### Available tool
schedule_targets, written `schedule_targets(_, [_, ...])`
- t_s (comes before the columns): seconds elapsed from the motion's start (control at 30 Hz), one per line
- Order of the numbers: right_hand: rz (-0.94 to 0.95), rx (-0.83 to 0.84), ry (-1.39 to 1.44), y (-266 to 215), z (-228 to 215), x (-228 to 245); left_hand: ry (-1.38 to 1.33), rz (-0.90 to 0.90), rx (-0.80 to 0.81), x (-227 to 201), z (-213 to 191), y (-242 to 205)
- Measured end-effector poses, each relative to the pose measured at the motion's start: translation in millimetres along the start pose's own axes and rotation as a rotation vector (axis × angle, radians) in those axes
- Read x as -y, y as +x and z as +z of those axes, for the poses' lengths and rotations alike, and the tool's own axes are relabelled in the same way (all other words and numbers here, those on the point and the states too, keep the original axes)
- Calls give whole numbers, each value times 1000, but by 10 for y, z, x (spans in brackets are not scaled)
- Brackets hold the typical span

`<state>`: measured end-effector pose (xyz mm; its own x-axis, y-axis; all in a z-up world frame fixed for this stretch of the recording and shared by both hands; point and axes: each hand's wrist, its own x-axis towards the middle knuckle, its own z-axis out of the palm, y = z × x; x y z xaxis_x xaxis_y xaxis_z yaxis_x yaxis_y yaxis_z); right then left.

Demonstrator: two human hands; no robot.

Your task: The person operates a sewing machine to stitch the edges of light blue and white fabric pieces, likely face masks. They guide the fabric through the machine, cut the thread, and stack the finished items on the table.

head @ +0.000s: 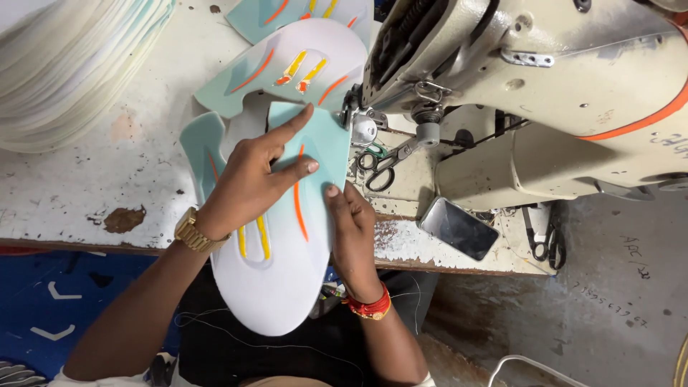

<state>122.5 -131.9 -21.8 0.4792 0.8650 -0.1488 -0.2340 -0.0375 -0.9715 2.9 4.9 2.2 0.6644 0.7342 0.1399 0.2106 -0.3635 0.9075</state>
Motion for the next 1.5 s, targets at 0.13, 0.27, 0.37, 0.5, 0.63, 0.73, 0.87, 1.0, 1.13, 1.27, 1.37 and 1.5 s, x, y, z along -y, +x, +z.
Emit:
schedule_targets(0.13, [-47,-66,-90,92,-106,-240,-55,-44,24,-23,14,36])
schedule_targets(0.27, [-16,-36,-49,-8,-35,-112,-165,37,61,73,21,5])
schedule_targets(0.37, [-41,-24,-85,29,-19,-85,-251,42,64,68,-7,48])
schedule_targets(0.5, [-64,37,-152,192,-156,-166,-74,51,65,74,-75,207])
schedule_targets(0.63, [-65,82,-259,240,-333,175,-50,99,64,61,-106,350])
schedule_targets(0.73, [-136,-80,-241,504,-700,148,-27,100,47,79,-94,384])
schedule_targets(0.87, [-183,-188,-402,1030,-994,111,-14,87,53,72,-94,367])
schedule_targets(1.0, [-216,15,-535,1591,-1301,-225,0,114,38,44,-84,376])
schedule_targets(1.13, [-342,299,-854,1843,-1191,-232,-18,34,44,-33,-104,373])
schedule_targets(1.27, [-868,493,-756,1727,-872,137,27,74,47,5,-93,376])
schedule_targets(1.37, [-630,483,-946,1968,-1208,-88,7,-9,74,-77,-123,392])
schedule_targets(1.5, [-573,323,-835,2293,-1497,-677,-64,111,48,171,29,379])
